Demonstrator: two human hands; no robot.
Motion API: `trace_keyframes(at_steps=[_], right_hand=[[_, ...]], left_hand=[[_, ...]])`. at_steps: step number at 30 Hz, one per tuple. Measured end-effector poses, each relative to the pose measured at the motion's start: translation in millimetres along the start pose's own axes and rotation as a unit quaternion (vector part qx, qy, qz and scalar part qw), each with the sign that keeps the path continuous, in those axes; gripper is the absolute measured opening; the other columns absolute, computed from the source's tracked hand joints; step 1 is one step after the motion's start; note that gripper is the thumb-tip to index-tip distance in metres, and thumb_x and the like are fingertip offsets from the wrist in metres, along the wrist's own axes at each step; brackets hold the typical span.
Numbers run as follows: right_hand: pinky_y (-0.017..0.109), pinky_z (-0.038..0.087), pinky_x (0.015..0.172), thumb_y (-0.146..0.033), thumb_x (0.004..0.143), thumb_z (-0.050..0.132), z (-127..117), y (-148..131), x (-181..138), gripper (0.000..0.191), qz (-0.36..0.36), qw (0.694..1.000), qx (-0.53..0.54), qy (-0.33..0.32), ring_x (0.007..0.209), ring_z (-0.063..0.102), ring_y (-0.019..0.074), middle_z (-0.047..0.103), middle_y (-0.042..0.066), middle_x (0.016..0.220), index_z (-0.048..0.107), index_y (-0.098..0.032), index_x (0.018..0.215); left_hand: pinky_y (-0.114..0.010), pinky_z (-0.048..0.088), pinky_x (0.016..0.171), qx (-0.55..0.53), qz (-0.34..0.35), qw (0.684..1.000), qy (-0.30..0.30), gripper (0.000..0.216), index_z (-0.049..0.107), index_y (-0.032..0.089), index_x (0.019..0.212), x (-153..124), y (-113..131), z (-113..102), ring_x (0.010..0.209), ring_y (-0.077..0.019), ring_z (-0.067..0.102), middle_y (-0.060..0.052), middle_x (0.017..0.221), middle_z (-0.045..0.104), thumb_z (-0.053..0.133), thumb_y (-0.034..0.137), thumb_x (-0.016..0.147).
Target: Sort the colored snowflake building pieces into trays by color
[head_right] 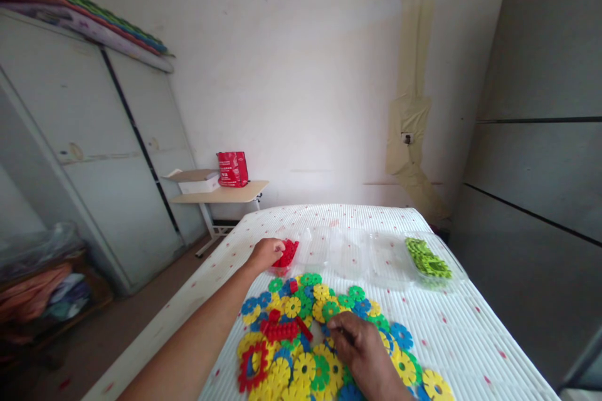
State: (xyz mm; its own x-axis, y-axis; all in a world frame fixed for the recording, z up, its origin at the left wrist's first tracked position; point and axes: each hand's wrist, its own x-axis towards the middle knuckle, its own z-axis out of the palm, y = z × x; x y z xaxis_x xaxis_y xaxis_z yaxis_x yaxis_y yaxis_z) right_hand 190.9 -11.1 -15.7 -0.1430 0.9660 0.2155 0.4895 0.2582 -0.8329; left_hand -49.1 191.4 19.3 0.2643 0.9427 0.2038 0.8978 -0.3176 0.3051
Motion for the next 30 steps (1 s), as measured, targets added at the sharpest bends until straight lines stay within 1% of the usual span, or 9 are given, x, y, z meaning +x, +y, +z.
trace_keyframes(at_steps=[4, 9, 11, 15, 18, 21, 25, 28, 30], right_hand=[[0.023, 0.040, 0.056, -0.036, 0.085, 0.043, -0.3, 1.3, 0.6, 0.025, 0.001, 1.000, -0.002, 0.000, 0.062, 0.050, 0.0141, 0.058, 0.000, 0.070, 0.061, -0.020, 0.084], [0.023, 0.041, 0.056, -0.037, 0.086, 0.042, -0.2, 1.8, 0.2, 0.026, -0.003, 1.000, 0.000, -0.004, 0.062, 0.052, 0.0143, 0.059, 0.001, 0.072, 0.061, -0.019, 0.084], [0.023, 0.042, 0.058, -0.037, 0.085, 0.043, -0.1, 1.2, 0.1, 0.025, -0.005, 1.000, 0.004, -0.004, 0.064, 0.053, 0.0148, 0.060, 0.001, 0.073, 0.061, -0.019, 0.085], [0.024, 0.043, 0.061, -0.036, 0.085, 0.045, -0.1, -1.4, 0.3, 0.024, -0.006, 1.000, 0.002, -0.001, 0.067, 0.054, 0.0155, 0.062, 0.001, 0.074, 0.061, -0.020, 0.083], [0.023, 0.042, 0.060, -0.035, 0.084, 0.045, -0.1, -2.8, 0.4, 0.023, -0.010, 1.000, -0.005, 0.000, 0.066, 0.054, 0.0155, 0.061, 0.001, 0.073, 0.061, -0.020, 0.082], [0.023, 0.042, 0.059, -0.035, 0.084, 0.044, 0.2, -2.6, 0.2, 0.023, -0.011, 1.000, -0.001, 0.000, 0.065, 0.053, 0.0151, 0.060, 0.001, 0.072, 0.061, -0.020, 0.082], [0.023, 0.043, 0.059, -0.035, 0.084, 0.044, 0.9, -1.9, 0.3, 0.023, -0.019, 1.000, 0.003, 0.008, 0.065, 0.054, 0.0151, 0.060, 0.001, 0.072, 0.062, -0.020, 0.082], [0.023, 0.043, 0.059, -0.036, 0.084, 0.044, 1.2, -2.8, 0.3, 0.025, -0.014, 1.000, 0.002, 0.009, 0.065, 0.054, 0.0153, 0.060, 0.001, 0.072, 0.062, -0.020, 0.081], [0.023, 0.043, 0.058, -0.037, 0.084, 0.043, 1.0, -3.8, 0.3, 0.026, -0.011, 1.000, 0.004, 0.008, 0.064, 0.053, 0.0151, 0.060, 0.002, 0.072, 0.061, -0.020, 0.081]], left_hand=[[-0.020, 0.039, 0.069, 0.005, 0.002, 1.000, 0.011, 0.017, 0.069, 0.022, 0.078, -0.9, 3.6, 3.1, 0.076, -0.0117, 0.060, 0.002, 0.081, 0.070, 0.056, 0.013, 0.072], [-0.021, 0.040, 0.078, 0.014, 0.022, 0.999, 0.028, 0.026, 0.068, 0.020, 0.091, -6.4, 13.9, -5.1, 0.089, -0.0132, 0.059, -0.002, 0.097, 0.069, 0.049, 0.012, 0.075], [-0.021, 0.041, 0.078, 0.016, 0.044, 0.999, 0.015, 0.027, 0.067, 0.021, 0.092, -13.2, 19.9, -9.8, 0.089, -0.0124, 0.059, 0.000, 0.097, 0.069, 0.048, 0.011, 0.076], [-0.021, 0.042, 0.070, 0.034, 0.092, 0.995, -0.035, 0.022, 0.069, 0.024, 0.084, -34.8, 35.5, -14.3, 0.080, -0.0137, 0.060, 0.001, 0.085, 0.069, 0.056, 0.015, 0.070], [-0.027, 0.042, 0.077, 0.060, 0.109, 0.991, -0.045, 0.020, 0.070, 0.023, 0.082, -51.3, 47.4, -15.2, 0.087, -0.0184, 0.059, -0.003, 0.087, 0.066, 0.060, 0.016, 0.066], [-0.037, 0.035, 0.091, 0.088, 0.114, 0.989, -0.025, 0.019, 0.070, 0.023, 0.082, -62.8, 55.2, -18.3, 0.102, -0.0241, 0.051, -0.007, 0.092, 0.062, 0.058, 0.016, 0.069], [-0.046, 0.028, 0.097, 0.140, 0.158, 0.977, 0.007, 0.014, 0.070, 0.025, 0.080, -71.1, 57.3, -20.7, 0.114, -0.0273, 0.042, -0.007, 0.110, 0.057, 0.061, 0.021, 0.069], [-0.050, 0.019, 0.103, 0.148, 0.184, 0.972, 0.019, 0.013, 0.071, 0.026, 0.081, -75.0, 54.5, -14.2, 0.125, -0.0290, 0.032, -0.006, 0.130, 0.048, 0.064, 0.026, 0.069], [-0.052, 0.011, 0.106, 0.143, 0.186, 0.972, 0.027, 0.013, 0.071, 0.026, 0.082, -77.3, 52.4, -6.6, 0.129, -0.0293, 0.028, -0.006, 0.135, 0.044, 0.063, 0.028, 0.072]])
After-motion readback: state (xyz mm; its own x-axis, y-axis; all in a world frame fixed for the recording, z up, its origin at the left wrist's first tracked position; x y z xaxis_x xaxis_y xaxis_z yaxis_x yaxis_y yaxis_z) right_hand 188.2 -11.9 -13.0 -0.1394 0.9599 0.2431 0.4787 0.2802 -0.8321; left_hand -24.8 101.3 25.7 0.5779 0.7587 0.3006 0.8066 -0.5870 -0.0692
